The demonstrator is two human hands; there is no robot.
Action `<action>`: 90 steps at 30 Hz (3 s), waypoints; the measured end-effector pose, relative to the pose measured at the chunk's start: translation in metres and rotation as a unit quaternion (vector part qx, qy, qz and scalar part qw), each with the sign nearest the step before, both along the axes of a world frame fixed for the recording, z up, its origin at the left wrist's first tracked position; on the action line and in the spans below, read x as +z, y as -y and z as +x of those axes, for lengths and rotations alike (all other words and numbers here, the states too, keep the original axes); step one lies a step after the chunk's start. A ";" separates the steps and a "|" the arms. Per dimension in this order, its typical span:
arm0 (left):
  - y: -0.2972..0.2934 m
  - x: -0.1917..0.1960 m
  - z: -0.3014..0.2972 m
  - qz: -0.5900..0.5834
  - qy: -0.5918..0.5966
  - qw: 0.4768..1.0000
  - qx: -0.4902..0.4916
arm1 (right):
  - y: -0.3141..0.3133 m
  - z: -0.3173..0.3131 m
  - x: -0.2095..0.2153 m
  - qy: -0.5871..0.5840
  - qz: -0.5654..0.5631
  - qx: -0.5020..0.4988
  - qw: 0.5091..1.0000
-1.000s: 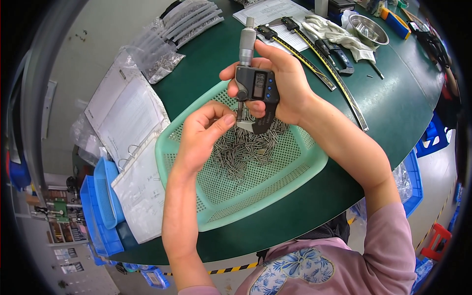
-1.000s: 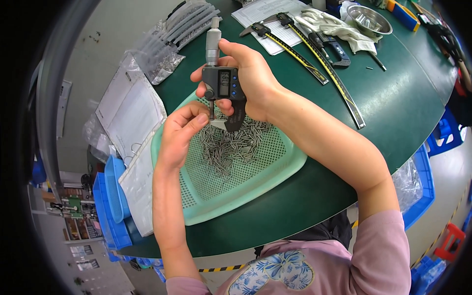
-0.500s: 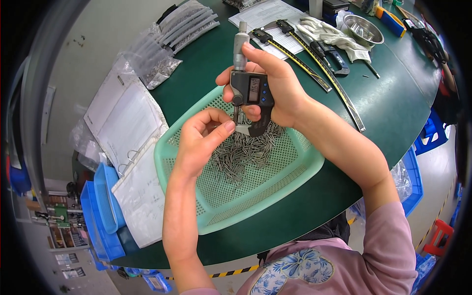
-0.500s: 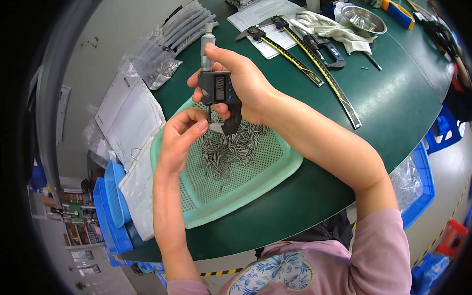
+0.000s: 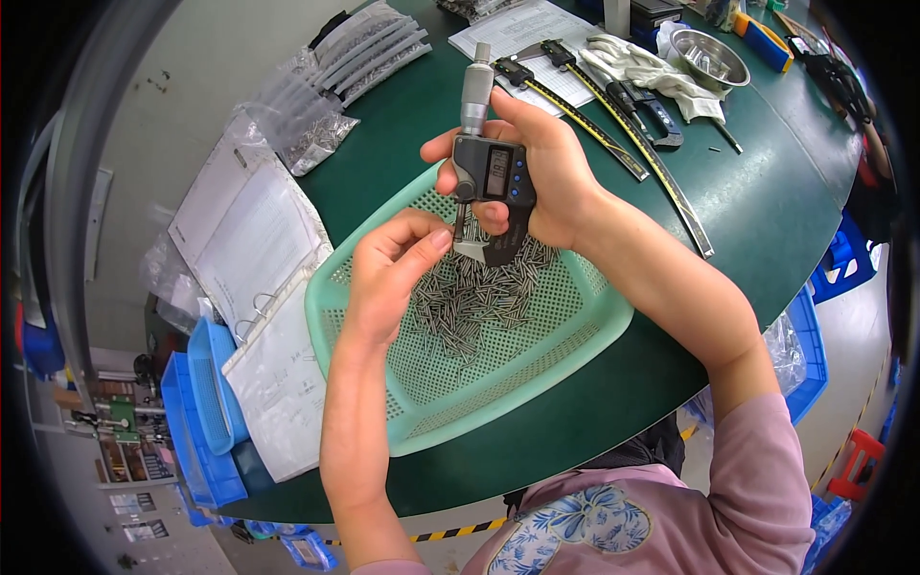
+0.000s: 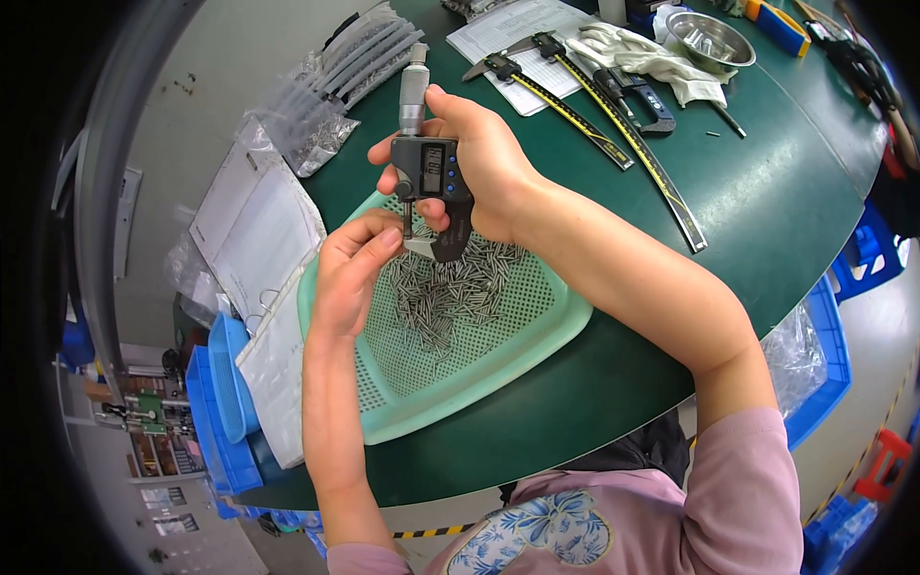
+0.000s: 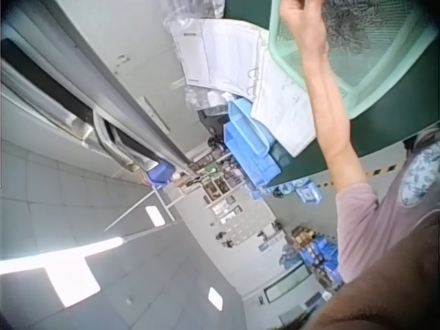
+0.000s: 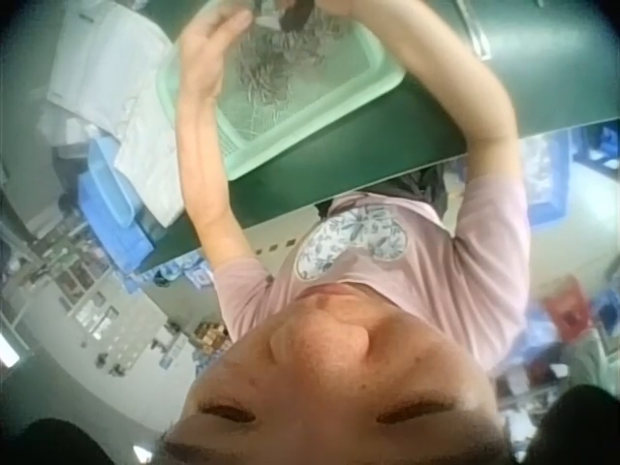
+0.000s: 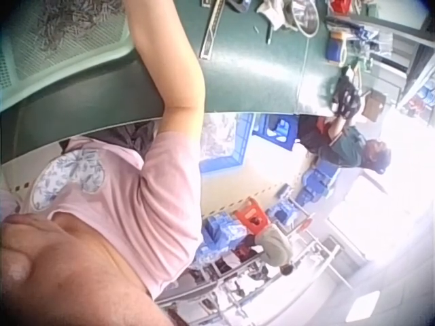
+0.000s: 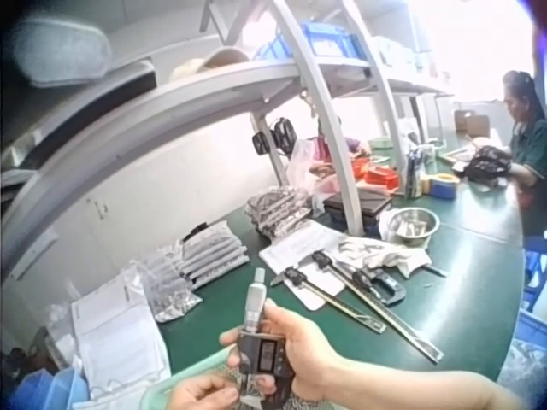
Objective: Measuring the dimensions of small metal pins using a digital micrometer for quality control.
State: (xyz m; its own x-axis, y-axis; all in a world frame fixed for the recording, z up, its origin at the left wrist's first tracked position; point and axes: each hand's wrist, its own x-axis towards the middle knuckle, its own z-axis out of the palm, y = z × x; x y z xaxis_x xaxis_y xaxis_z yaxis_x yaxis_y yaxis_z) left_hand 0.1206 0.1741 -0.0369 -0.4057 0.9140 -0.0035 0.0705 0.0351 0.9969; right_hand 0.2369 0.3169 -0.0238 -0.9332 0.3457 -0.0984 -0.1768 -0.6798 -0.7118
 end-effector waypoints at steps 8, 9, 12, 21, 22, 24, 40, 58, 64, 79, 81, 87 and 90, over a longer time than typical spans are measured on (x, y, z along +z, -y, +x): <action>0.000 0.000 0.001 0.014 -0.012 1.000 -0.010 | 0.001 0.000 0.000 0.007 0.028 -0.019 0.999; 0.001 0.000 0.001 0.014 -0.012 1.000 -0.012 | 0.001 0.000 0.000 0.004 0.027 -0.016 0.999; 0.002 -0.001 0.001 0.013 -0.011 1.000 -0.014 | 0.003 0.001 0.000 0.002 0.017 -0.010 1.000; -0.001 0.004 0.002 -0.012 -0.004 1.000 0.006 | 0.001 -0.001 0.000 0.005 0.048 -0.011 0.999; -0.001 0.005 0.001 -0.017 -0.019 0.999 0.034 | 0.001 -0.002 -0.001 0.004 0.044 -0.012 0.999; 0.000 -0.002 -0.006 -0.042 -0.043 0.996 0.061 | 0.001 -0.001 0.001 0.013 0.033 -0.021 0.999; -0.011 -0.035 0.028 -0.069 -0.443 0.884 -0.133 | -0.002 -0.001 -0.002 0.018 0.013 -0.043 0.999; -0.003 -0.009 -0.010 -0.071 -0.042 0.996 0.031 | 0.000 0.001 -0.002 0.009 0.013 -0.026 1.000; 0.000 -0.001 -0.004 -0.020 0.013 0.999 -0.026 | 0.000 0.000 -0.002 0.007 0.007 -0.011 1.000; 0.001 0.003 -0.001 -0.011 -0.021 0.999 -0.022 | -0.001 0.000 -0.003 0.001 0.022 0.004 1.000; 0.001 0.003 -0.001 -0.010 -0.026 0.999 -0.023 | -0.001 0.000 -0.003 0.002 0.024 0.003 1.000; 0.001 0.004 0.000 -0.005 -0.024 0.999 -0.023 | 0.000 0.000 -0.002 0.011 0.045 -0.017 0.999; 0.002 0.004 0.000 -0.009 -0.019 1.000 -0.018 | 0.000 -0.001 -0.003 -0.003 0.043 -0.013 0.999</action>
State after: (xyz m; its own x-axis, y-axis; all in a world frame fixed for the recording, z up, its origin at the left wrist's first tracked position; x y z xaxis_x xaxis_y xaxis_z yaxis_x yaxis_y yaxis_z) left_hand 0.1206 0.1724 -0.0333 -0.3726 0.9280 -0.0048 0.1107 0.0496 0.9926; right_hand 0.2361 0.3171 -0.0265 -0.9246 0.3760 -0.0613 -0.1979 -0.6114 -0.7662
